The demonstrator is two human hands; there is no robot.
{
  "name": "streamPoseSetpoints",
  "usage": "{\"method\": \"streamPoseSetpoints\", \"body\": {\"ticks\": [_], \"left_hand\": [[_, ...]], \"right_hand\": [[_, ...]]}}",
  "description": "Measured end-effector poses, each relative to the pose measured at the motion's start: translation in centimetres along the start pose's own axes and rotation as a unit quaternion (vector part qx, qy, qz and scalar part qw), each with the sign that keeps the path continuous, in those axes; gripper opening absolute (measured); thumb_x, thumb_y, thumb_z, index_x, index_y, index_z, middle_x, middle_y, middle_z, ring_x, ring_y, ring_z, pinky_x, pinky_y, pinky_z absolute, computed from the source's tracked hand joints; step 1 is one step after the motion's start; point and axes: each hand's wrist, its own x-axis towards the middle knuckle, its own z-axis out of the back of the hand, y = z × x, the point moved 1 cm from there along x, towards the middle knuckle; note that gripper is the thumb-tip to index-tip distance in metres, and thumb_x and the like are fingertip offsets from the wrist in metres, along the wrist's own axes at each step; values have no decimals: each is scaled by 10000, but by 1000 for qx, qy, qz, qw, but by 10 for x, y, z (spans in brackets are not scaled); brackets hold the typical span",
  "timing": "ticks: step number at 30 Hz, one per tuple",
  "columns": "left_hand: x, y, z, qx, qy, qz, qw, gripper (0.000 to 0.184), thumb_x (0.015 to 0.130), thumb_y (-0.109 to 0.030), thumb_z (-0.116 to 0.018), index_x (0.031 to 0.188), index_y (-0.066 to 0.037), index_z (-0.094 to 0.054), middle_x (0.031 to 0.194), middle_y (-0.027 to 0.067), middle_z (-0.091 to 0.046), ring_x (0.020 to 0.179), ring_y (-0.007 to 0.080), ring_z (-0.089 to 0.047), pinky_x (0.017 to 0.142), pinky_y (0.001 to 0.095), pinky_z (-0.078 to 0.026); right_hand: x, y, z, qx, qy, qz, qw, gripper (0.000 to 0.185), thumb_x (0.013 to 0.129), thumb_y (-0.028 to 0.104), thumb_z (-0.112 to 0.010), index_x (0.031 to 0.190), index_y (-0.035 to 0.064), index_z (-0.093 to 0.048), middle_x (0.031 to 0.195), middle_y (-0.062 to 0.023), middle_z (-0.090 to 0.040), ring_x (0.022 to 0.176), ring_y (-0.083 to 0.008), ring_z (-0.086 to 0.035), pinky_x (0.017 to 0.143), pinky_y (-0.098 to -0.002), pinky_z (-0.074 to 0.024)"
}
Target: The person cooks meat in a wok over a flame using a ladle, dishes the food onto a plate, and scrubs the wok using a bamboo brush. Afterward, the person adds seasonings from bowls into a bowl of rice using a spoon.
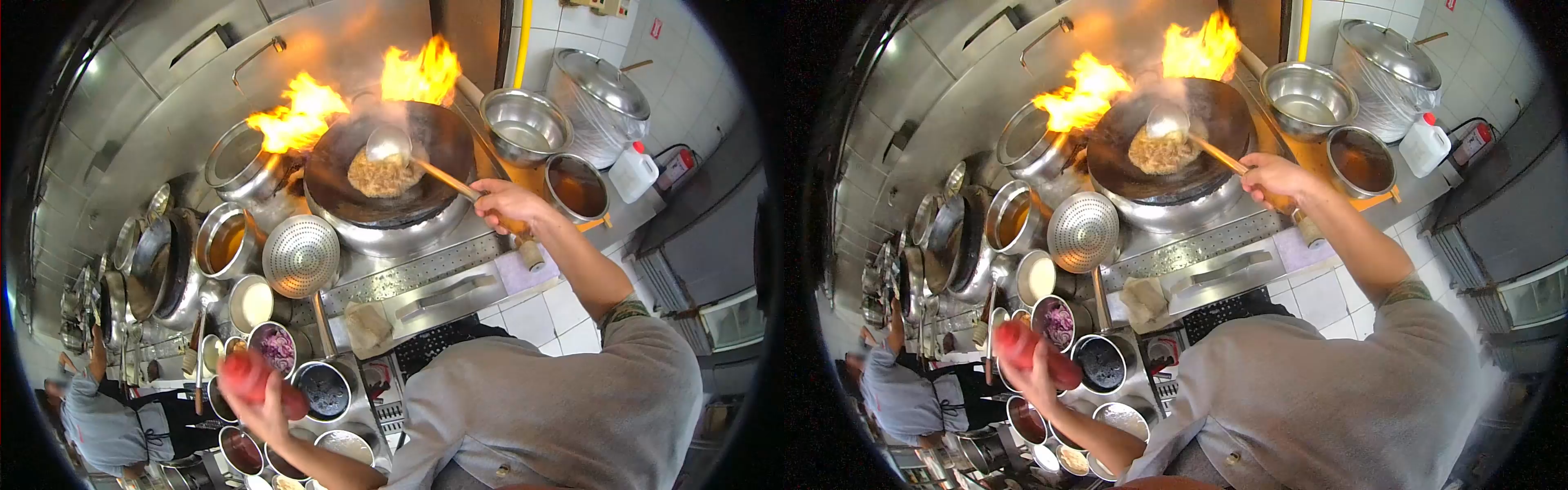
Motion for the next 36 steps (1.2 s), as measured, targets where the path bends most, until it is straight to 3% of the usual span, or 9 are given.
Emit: {"method": "streamPoseSetpoints", "body": {"ticks": [2,4,6,10,16,28,32,35,36], "left_hand": [[35,-23,-47,13,86,41,995,721,779,-115,-772,1436,-59,-478,1331,117,-577,1160,223,-580,1017,360,-455],[64,-57,-97,-41,156,66,985,686,744,-177,-822,1361,-60,-544,1215,123,-664,1093,229,-637,975,361,-488],[95,-65,-140,63,269,57,959,648,744,-199,-802,1347,-98,-588,1169,112,-687,1046,198,-653,926,330,-507],[138,-92,-234,290,306,-29,906,641,715,-372,-786,1272,-99,-623,1174,176,-700,1078,322,-680,916,421,-527],[162,-100,-327,480,318,-91,813,467,725,-346,-753,1101,-87,-649,1094,167,-716,1050,348,-682,903,459,-544],[160,-118,-364,547,338,-106,759,312,814,-263,-682,1079,-102,-708,1061,155,-732,1009,328,-711,870,420,-569],[166,-106,-351,491,309,-57,813,429,777,-342,-741,1128,-97,-703,1070,183,-728,1026,362,-695,875,433,-559],[182,-68,-328,295,274,-37,915,563,733,-389,-796,1197,-93,-676,1073,178,-729,984,353,-702,863,417,-550],[187,-63,-316,146,315,55,936,640,727,-366,-825,1271,-87,-635,1103,149,-725,937,280,-704,848,384,-541]], "right_hand": [[15,-14,17,198,76,-16,977,510,917,104,-556,1392,-4,-406,824,-69,-591,554,-119,-535,452,-299,-443],[4,-7,13,-85,25,28,996,558,913,111,-584,1427,-1,-397,842,-89,-607,568,-145,-556,543,-332,-481],[-22,4,12,-336,-46,91,936,605,920,118,-598,1472,13,-374,859,-94,-617,592,-160,-565,603,-343,-495],[-41,10,44,-278,-4,100,955,608,914,46,-566,1488,52,-367,817,-36,-570,586,-109,-533,559,-286,-463],[-53,7,68,14,96,61,993,579,920,41,-579,1469,53,-393,788,-16,-571,513,-67,-502,448,-235,-413],[-34,-1,117,82,143,23,986,561,944,75,-561,1467,51,-361,840,-22,-555,544,-77,-519,431,-250,-424],[-14,8,117,78,156,3,985,570,940,69,-567,1472,53,-363,823,-18,-553,537,-81,-519,434,-247,-428],[2,16,110,-46,134,17,990,590,935,49,-570,1488,67,-366,809,-14,-557,530,-83,-520,453,-234,-432],[5,20,107,-143,114,35,982,599,933,45,-571,1494,71,-363,814,-15,-558,532,-85,-521,459,-235,-432]]}}
